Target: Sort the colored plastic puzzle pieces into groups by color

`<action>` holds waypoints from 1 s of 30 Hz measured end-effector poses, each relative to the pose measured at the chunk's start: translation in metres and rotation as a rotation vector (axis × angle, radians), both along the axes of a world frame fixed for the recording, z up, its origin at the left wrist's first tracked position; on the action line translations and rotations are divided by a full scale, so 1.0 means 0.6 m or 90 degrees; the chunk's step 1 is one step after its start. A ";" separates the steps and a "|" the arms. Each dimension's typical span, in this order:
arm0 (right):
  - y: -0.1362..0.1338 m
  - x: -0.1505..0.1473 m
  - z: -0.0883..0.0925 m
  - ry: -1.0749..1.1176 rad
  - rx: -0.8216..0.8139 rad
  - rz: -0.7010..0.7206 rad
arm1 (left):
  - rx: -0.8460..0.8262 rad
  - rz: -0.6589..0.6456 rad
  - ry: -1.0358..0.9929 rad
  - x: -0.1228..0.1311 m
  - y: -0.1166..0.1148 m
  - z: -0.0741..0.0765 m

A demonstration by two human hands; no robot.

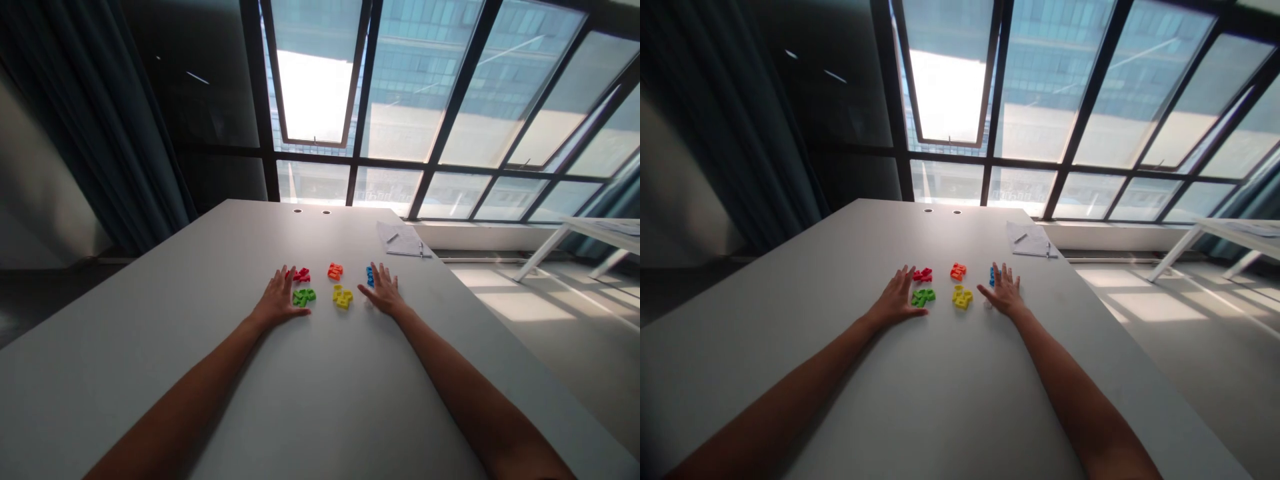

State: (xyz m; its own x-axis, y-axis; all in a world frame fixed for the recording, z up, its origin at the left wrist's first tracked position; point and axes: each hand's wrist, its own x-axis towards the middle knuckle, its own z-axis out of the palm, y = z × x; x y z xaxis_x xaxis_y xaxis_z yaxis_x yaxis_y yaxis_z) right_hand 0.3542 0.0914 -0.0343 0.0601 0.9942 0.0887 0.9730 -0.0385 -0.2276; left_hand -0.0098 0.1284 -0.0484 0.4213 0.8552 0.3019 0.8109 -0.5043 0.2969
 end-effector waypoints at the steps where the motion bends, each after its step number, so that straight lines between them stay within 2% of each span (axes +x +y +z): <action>1: 0.013 0.000 0.003 0.002 -0.016 0.004 | -0.016 0.000 0.009 0.007 0.009 0.001; 5: 0.053 -0.007 0.012 0.010 -0.057 0.055 | -0.088 -0.035 0.032 0.035 0.039 0.017; 10: 0.078 -0.034 0.017 0.019 -0.056 0.122 | -0.122 -0.104 0.003 0.072 0.067 0.029; 18: 0.096 -0.083 0.039 0.041 -0.082 0.159 | -0.144 -0.105 -0.062 0.125 0.108 0.036; 24: 0.073 -0.104 0.033 0.039 -0.060 0.196 | -0.151 -0.151 0.024 0.148 0.091 0.043; 30: 0.029 -0.138 0.016 0.063 -0.024 0.206 | -0.091 -0.182 -0.006 0.123 0.041 0.039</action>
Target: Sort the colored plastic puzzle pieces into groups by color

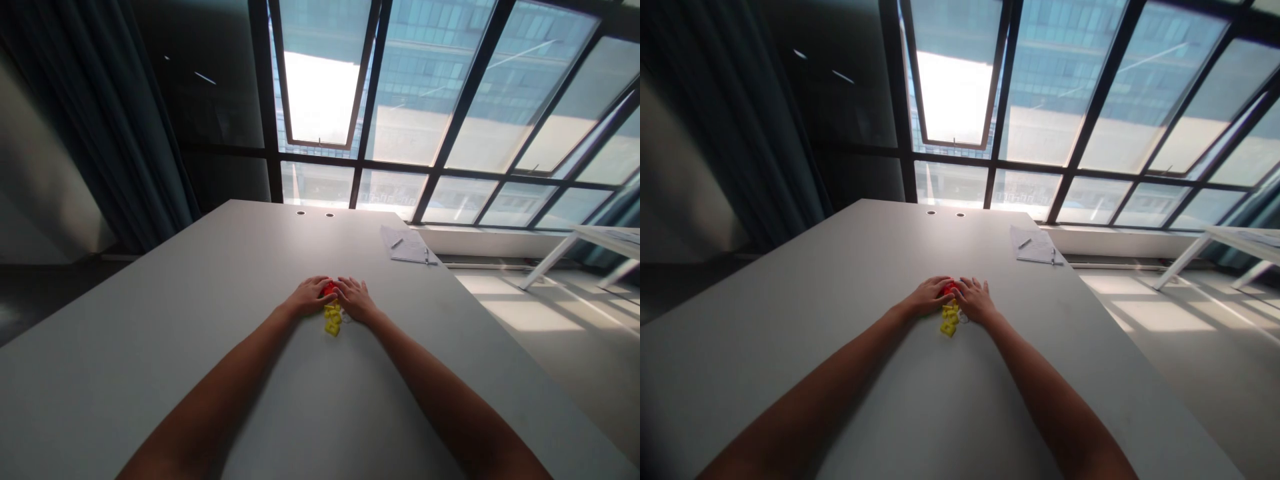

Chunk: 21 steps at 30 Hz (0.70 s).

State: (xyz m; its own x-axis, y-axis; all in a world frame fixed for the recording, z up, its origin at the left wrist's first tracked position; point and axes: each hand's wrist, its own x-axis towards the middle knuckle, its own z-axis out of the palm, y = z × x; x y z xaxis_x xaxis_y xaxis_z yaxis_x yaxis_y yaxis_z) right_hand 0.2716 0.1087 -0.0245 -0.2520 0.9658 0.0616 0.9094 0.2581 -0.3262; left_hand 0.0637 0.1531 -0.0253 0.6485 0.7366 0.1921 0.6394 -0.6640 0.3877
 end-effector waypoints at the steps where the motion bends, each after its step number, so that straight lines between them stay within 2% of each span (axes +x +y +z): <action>1: -0.008 -0.007 -0.002 0.009 0.008 0.000 | 0.001 0.002 -0.013 -0.006 -0.009 -0.001; 6: -0.037 -0.045 -0.008 0.072 0.049 0.009 | -0.020 0.034 -0.089 -0.039 -0.048 -0.002; 10: -0.048 -0.079 -0.014 0.116 0.075 0.006 | -0.058 0.053 -0.134 -0.070 -0.062 0.003; 14: -0.054 -0.117 -0.013 0.142 0.062 -0.031 | -0.044 0.077 -0.054 -0.100 -0.070 0.010; 18: -0.053 -0.173 -0.005 0.143 0.047 -0.069 | -0.022 0.091 0.053 -0.123 -0.070 0.034; 21: -0.048 -0.233 0.002 0.140 0.043 -0.066 | 0.020 0.129 0.043 -0.143 -0.059 0.066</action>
State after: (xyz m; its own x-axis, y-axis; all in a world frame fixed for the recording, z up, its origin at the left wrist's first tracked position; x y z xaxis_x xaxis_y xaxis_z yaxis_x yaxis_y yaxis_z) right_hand 0.1316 0.0797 -0.0234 -0.1246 0.9776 0.1697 0.8415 0.1948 -0.5040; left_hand -0.0224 0.1176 0.0145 0.5004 0.8474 0.1776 0.7848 -0.5306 0.3202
